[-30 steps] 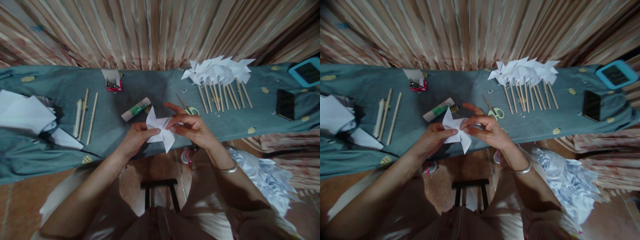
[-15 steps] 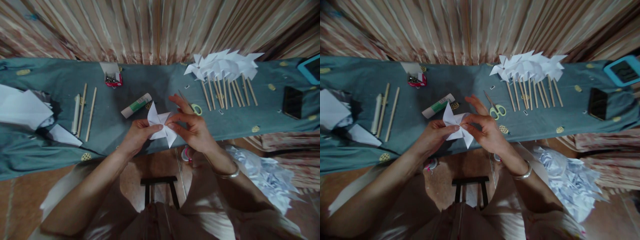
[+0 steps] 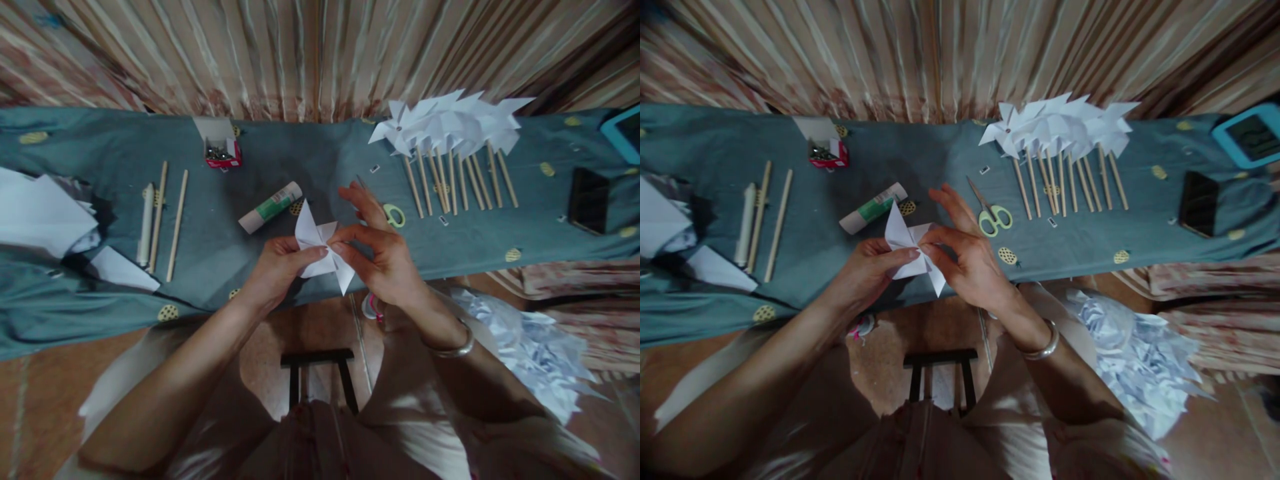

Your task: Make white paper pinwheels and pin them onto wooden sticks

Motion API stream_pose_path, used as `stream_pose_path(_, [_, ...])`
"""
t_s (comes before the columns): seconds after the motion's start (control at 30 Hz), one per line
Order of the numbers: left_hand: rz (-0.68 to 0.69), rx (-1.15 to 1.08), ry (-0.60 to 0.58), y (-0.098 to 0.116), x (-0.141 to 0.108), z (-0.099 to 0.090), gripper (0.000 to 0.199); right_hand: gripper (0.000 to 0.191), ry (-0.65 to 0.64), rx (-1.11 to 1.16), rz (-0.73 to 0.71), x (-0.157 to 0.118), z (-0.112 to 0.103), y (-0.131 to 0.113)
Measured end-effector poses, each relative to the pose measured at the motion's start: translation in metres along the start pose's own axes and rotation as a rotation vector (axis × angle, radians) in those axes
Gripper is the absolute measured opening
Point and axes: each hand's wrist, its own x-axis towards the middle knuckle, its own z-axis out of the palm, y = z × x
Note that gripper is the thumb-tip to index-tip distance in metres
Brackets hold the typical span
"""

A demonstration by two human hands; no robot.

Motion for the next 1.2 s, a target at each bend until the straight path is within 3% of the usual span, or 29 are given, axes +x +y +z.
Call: stream_pose_path(1.2, [0.011, 0.0, 0.025, -0.005, 0.0009, 0.0001, 0.021, 0.011, -0.014, -0.005, 0.018, -0.0012, 0.0019, 0.0027])
